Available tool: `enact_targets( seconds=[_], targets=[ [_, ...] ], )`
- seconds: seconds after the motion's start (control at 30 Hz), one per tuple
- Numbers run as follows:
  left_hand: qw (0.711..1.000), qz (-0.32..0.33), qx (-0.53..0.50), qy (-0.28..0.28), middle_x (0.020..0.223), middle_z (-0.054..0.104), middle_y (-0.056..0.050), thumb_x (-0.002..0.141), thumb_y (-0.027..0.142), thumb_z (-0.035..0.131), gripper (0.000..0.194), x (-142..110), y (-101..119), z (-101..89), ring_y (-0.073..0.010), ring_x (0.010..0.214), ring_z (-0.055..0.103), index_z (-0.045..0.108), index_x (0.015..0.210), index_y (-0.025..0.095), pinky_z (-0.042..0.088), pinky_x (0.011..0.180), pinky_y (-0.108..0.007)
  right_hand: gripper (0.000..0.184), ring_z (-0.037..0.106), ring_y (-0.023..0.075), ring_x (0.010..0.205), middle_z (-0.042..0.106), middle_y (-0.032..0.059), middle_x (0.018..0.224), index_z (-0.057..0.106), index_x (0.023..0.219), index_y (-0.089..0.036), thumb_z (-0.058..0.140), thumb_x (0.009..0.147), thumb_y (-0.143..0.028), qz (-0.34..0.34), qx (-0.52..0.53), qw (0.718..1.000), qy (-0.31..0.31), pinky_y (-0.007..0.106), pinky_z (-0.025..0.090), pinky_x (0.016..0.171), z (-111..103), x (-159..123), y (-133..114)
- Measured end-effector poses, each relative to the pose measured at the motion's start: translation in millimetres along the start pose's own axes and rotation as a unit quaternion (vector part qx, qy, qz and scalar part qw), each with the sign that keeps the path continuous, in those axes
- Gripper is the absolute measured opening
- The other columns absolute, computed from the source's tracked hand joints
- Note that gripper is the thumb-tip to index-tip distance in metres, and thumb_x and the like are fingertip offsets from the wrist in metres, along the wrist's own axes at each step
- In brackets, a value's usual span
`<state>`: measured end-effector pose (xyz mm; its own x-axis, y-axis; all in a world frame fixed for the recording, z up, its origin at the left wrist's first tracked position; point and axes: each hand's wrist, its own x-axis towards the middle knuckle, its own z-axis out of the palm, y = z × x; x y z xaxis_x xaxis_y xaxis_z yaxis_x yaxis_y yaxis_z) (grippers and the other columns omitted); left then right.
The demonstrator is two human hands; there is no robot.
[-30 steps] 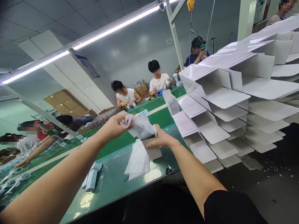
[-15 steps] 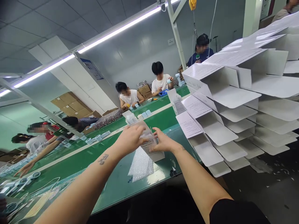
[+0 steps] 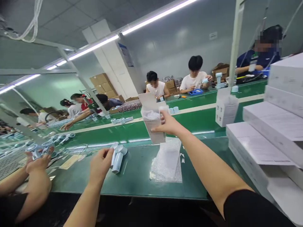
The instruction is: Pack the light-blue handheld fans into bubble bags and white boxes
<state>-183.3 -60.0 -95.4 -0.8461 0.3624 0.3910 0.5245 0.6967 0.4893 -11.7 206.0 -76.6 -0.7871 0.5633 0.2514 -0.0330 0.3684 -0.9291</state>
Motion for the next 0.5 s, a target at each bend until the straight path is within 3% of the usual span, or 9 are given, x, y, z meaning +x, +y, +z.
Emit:
enact_targets(
  seconds=[0.1,0.2,0.27,0.37,0.5],
  targets=[
    [0.991,-0.055,0.067,-0.102,0.093,0.067,-0.013,0.081,0.045,0.043,0.038,2.6,-61.5,25.9,-0.0279,0.086,0.063,0.06,0.094,0.014,0.046,0.075,-0.035,0.089,0.062,0.0201,0.082,0.058,0.0086,0.112,0.039,0.13,-0.027,0.083,0.053,-0.028,0.05,-0.008,0.998,-0.039,0.034,0.052,0.068,58.1,78.5,14.5],
    [0.977,-0.055,0.138,-0.15,0.11,0.06,-0.02,0.079,0.055,0.041,0.055,-5.6,-85.4,47.5,-0.0344,0.091,0.062,0.052,0.112,0.012,0.046,0.073,-0.041,0.088,0.061,0.0198,0.089,0.06,0.0068,0.111,0.041,0.127,-0.025,0.082,0.049,-0.015,0.059,-0.02,0.997,-0.032,0.033,0.051,0.075,111.6,143.4,39.2],
    [0.967,-0.061,0.176,-0.174,0.103,0.062,-0.019,0.078,0.057,0.041,0.053,-8.5,-92.2,56.0,-0.0368,0.085,0.063,0.052,0.11,0.016,0.045,0.066,-0.042,0.089,0.06,0.0207,0.092,0.06,0.0074,0.111,0.04,0.127,-0.024,0.081,0.049,-0.013,0.072,-0.019,0.997,-0.033,0.033,0.051,0.076,138.7,174.7,53.9],
    [0.971,-0.039,0.163,-0.172,0.081,0.064,-0.012,0.081,0.053,0.04,0.04,-8.0,-103.7,65.9,-0.0343,0.071,0.064,0.051,0.104,0.022,0.04,0.056,-0.038,0.09,0.059,0.0228,0.093,0.06,0.0092,0.114,0.035,0.13,-0.023,0.08,0.052,-0.019,0.095,-0.013,0.995,-0.035,0.035,0.052,0.071,168.5,206.6,69.9],
    [0.988,-0.02,0.11,-0.111,0.079,0.064,-0.012,0.078,0.05,0.044,0.036,-8.6,-120.5,80.2,-0.0279,0.057,0.06,0.052,0.101,0.024,0.036,0.051,-0.036,0.09,0.058,0.0238,0.098,0.059,0.0095,0.118,0.031,0.133,-0.024,0.078,0.057,-0.021,0.102,-0.004,0.994,-0.045,0.037,0.052,0.072,193.8,227.8,84.4]
  ],
)
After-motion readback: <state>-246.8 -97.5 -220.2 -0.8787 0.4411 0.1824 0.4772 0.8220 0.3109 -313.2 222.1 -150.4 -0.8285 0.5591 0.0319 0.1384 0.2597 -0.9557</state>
